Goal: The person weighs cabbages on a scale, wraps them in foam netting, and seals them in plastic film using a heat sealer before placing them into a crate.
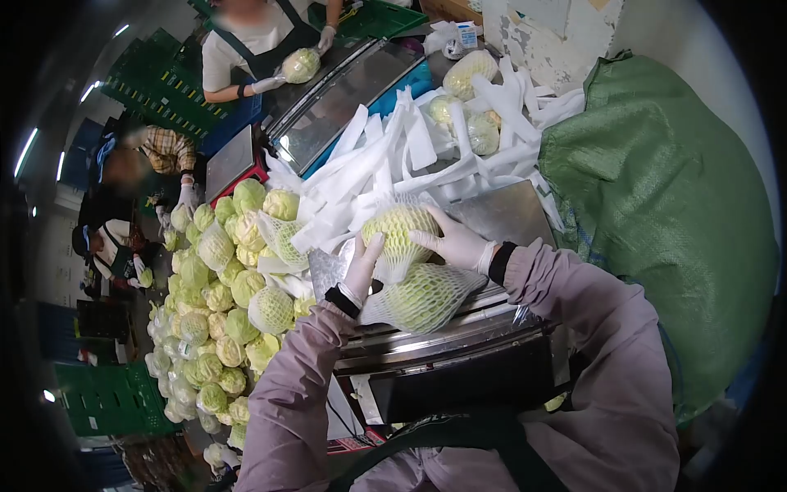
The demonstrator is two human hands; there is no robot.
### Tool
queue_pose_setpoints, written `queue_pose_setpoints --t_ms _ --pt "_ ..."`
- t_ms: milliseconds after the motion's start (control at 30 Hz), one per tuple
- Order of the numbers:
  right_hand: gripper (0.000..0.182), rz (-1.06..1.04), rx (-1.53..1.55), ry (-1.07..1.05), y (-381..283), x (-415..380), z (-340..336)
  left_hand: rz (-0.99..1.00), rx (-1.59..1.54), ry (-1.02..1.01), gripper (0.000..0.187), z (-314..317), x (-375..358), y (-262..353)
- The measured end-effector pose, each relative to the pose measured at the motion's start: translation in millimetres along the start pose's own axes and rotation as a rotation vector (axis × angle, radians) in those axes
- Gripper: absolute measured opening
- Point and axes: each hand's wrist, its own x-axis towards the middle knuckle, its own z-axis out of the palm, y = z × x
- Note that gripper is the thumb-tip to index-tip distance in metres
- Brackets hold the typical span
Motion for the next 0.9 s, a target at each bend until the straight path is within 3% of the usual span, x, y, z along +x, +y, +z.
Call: queue_pose_setpoints --t_ms 100,167,233,267,333,367,400,467,500,600,667,700,733,833,900 --pt "0.079 0.027 -0.032 -0.039 -6 -1 -7 -0.042 0.015 -0.036 0.069 -3 0 11" --pt "0.078 0.011 -0.079 -0.068 -7 6 -19 -0.113 0.244 -0.057 0.075 -8 2 28" --pt "0.068 0.048 -0.406 0.087 -5 20 -31 -0.062 0.256 -0.078 0.076 -5 2 39" --pt "0.068 0.037 -0.408 0.087 -4 35 -35 -0.029 0.268 -0.097 0.078 -7 1 41" --pt "0.065 -0.172 -0.126 0.061 -6 68 -43 0.029 0.168 -0.125 0.076 -6 3 33" --pt "0.064 0.010 0.146 -0.116 -21 78 -41 0.013 0.154 -0.121 0.075 -3 1 36" --pt "0.064 -0.003 0.148 -0.117 -26 91 -36 -0.005 0.140 -0.117 0.075 -1 0 36" --pt "0.051 0.301 0.258 -0.359 -31 119 -26 0.045 0.117 -0.129 0.074 -2 3 29" --pt "0.057 0.403 0.213 -0.322 -22 134 -17 0.007 0.098 -0.126 0.075 -2 3 31" --pt "0.065 -0.134 -0.814 -0.315 114 216 -20 -0.006 0.131 -0.120 0.078 -7 3 30" --pt "0.068 0.396 -0.758 -0.332 70 184 -45 0.023 0.177 -0.113 0.081 -9 3 32" --pt "0.070 0.295 -0.837 -0.404 104 202 -54 -0.004 0.159 -0.127 0.083 -6 -1 39" --pt "0.061 0.332 -0.717 -0.346 83 183 -60 -0.034 0.136 -0.142 0.085 -6 -5 42" --pt "0.046 0.067 -0.832 -0.287 73 165 -84 -0.027 0.090 -0.158 0.086 -11 -4 41" --pt "0.040 -0.001 -0.825 -0.293 40 125 -98 -0.032 0.098 -0.140 0.085 -21 -7 35"
